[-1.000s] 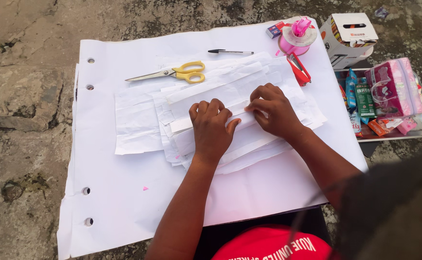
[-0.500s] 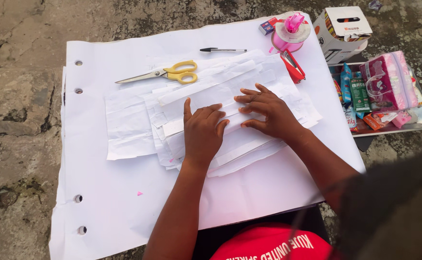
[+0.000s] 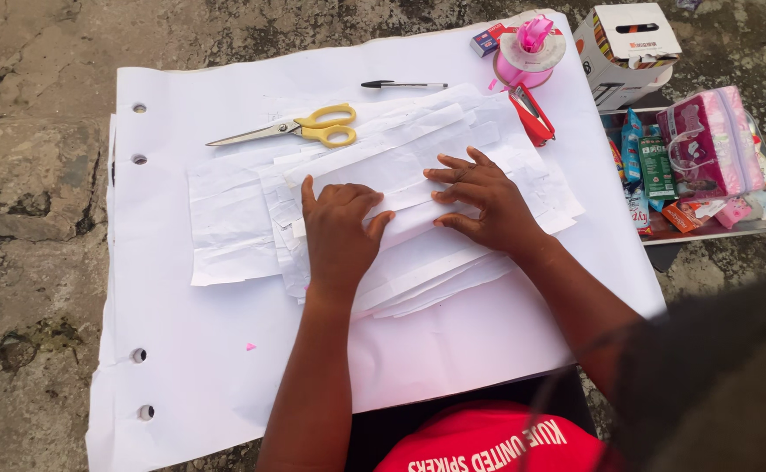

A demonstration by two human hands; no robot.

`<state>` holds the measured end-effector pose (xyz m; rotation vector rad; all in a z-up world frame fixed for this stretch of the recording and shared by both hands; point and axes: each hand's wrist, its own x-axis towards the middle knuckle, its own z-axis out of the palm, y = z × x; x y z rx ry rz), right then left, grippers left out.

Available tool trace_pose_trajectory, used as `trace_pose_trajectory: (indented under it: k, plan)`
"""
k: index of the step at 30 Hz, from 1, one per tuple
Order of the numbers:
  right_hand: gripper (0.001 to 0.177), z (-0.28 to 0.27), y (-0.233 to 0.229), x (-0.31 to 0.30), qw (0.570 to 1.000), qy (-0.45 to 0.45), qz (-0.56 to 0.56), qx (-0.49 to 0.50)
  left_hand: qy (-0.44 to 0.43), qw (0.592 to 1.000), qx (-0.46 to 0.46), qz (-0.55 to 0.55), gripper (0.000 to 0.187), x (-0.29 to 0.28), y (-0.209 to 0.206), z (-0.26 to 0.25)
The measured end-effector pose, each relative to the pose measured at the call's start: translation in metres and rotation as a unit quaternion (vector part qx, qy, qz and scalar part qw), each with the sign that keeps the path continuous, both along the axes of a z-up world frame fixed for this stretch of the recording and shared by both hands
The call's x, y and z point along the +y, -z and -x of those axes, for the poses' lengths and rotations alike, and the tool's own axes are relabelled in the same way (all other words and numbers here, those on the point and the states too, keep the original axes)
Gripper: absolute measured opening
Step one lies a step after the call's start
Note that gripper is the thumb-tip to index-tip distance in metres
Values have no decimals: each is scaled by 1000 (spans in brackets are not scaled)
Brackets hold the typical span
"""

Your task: The person walks to a table, picks up a small cardboard box, moves a plastic chair, and then uses a stapler to join together several folded strips of white paper.

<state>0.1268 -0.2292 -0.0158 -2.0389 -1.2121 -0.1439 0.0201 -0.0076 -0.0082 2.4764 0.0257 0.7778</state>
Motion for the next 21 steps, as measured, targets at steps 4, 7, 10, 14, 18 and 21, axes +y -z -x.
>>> trace_pose_trajectory:
  k: [4,7,10,14,18,21]
  plan:
    - [32,4,-3,2,1000,16,8,-18,15,1000,-8,-6,8,1,2,0]
    - [36,7,-7,1,999,19,6,-26,20,999,-35,-15,7,-2,3,1]
    - [45,10,-10,4,1000,15,1,-23,21,998,-52,-25,4,-2,3,0]
    - [52,10,-10,7,1000,11,-3,-16,20,997,-66,-34,4,-4,0,0]
    - [46,10,-4,7,999,10,7,-34,24,996,-70,-40,4,-4,-2,1]
    - [41,10,0,9,1000,12,7,-25,26,996,-66,-48,4,-5,-1,0]
